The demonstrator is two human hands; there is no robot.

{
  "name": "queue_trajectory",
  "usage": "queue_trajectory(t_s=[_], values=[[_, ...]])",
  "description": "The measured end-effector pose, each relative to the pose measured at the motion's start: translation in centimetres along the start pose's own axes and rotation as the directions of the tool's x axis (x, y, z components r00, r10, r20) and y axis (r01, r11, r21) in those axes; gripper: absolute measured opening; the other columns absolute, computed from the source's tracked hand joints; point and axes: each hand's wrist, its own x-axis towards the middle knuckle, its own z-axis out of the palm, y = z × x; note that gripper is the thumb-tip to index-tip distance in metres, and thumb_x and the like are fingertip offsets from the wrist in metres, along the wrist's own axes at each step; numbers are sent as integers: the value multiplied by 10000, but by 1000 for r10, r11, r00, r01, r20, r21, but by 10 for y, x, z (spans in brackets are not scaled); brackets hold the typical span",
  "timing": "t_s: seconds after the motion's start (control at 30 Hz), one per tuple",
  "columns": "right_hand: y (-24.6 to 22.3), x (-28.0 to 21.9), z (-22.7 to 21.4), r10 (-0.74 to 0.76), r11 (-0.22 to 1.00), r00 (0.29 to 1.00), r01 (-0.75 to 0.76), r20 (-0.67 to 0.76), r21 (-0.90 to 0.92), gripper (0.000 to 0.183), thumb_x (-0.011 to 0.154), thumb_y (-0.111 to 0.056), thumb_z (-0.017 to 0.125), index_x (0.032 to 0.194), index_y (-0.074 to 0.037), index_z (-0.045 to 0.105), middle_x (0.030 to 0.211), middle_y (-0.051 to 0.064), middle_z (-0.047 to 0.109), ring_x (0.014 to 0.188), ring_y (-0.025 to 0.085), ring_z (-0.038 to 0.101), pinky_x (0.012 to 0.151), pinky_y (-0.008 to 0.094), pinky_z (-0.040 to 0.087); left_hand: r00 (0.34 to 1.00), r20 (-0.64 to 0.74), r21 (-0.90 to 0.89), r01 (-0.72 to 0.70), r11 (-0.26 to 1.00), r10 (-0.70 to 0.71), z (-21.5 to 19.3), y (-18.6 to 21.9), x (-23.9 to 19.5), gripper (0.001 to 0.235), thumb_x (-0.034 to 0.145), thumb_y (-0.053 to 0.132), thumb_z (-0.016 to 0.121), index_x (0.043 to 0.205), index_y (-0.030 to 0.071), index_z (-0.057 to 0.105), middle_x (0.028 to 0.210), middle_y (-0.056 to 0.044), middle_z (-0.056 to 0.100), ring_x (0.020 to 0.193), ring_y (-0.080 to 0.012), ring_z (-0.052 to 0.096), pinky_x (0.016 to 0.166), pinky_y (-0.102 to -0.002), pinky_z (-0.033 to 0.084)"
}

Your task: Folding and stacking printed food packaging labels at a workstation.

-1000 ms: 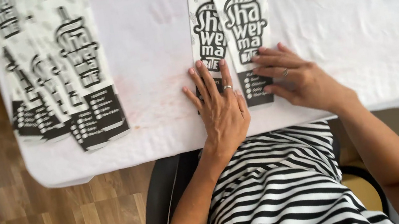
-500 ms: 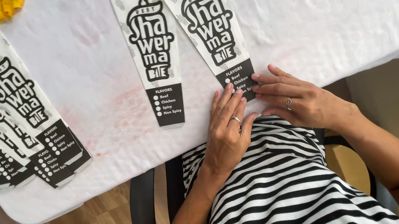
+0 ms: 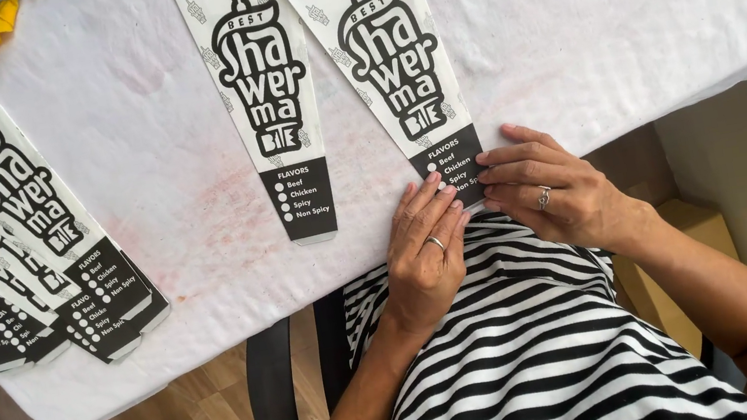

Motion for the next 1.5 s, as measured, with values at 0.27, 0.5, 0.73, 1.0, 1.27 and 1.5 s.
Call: queue_trajectory(t_s=[0.27, 0.5, 0.73, 1.0, 1.27, 1.5], values=[[1, -7, 11, 225, 973, 970, -219, -91, 68, 103, 822, 11, 837, 805, 30, 737, 900, 114, 738, 946, 333, 740, 1061, 539, 510, 992, -52, 72, 116, 991, -112, 8, 7, 5, 84, 896, 5, 746, 961, -48, 741, 1010, -144, 730, 1032, -358, 743, 988, -496, 567], [-5, 4, 2, 349, 930, 937, -343, -27, 136, 63, 838, 76, 783, 844, 24, 748, 913, 112, 736, 966, 323, 742, 1079, 529, 495, 945, 127, -100, 313, 944, -300, -8, 7, 7, 113, 927, -59, 671, 1028, -45, 720, 1058, -138, 691, 1119, -373, 685, 1058, -515, 501], [-16, 10, 1, 303, 950, 950, -296, -72, 98, 220, 859, 102, 691, 1052, 19, 758, 1171, 203, 722, 1190, 463, 658, 1116, 597, 431, 978, 61, -9, 199, 980, -198, -5, 11, 13, 160, 884, -77, 687, 1027, -15, 724, 1091, -131, 699, 1108, -359, 707, 1053, -493, 518], [5, -22, -20, 245, 964, 968, -236, 62, -126, 350, 977, -65, 685, 1318, -4, 632, 1415, 173, 618, 1413, 380, 525, 1270, 574, 303, 998, 9, 290, 60, 955, -65, -66, -12, 29, 183, 1008, -92, 513, 1080, -61, 678, 1213, -213, 640, 1207, -393, 606, 1108, -526, 496], [35, -62, -109, 456, 850, 868, -490, -196, -195, 304, 923, 31, 661, 1220, -25, 695, 1349, 155, 664, 1397, 359, 581, 1339, 581, 262, 954, 160, 604, 109, 789, -254, -69, -65, -3, 328, 960, -40, 656, 1283, 10, 676, 1479, -178, 571, 1510, -425, 371, 1298, -588, 126], [77, -73, -157, 442, 836, 856, -501, -267, -224, 353, 849, 120, 592, 1182, 72, 696, 1327, 262, 666, 1400, 457, 589, 1313, 608, 374, 926, 364, 371, -45, 927, -101, 11, -26, 33, 344, 968, 100, 692, 1285, -22, 636, 1435, -228, 591, 1393, -346, 484, 1220, -452, 372]])
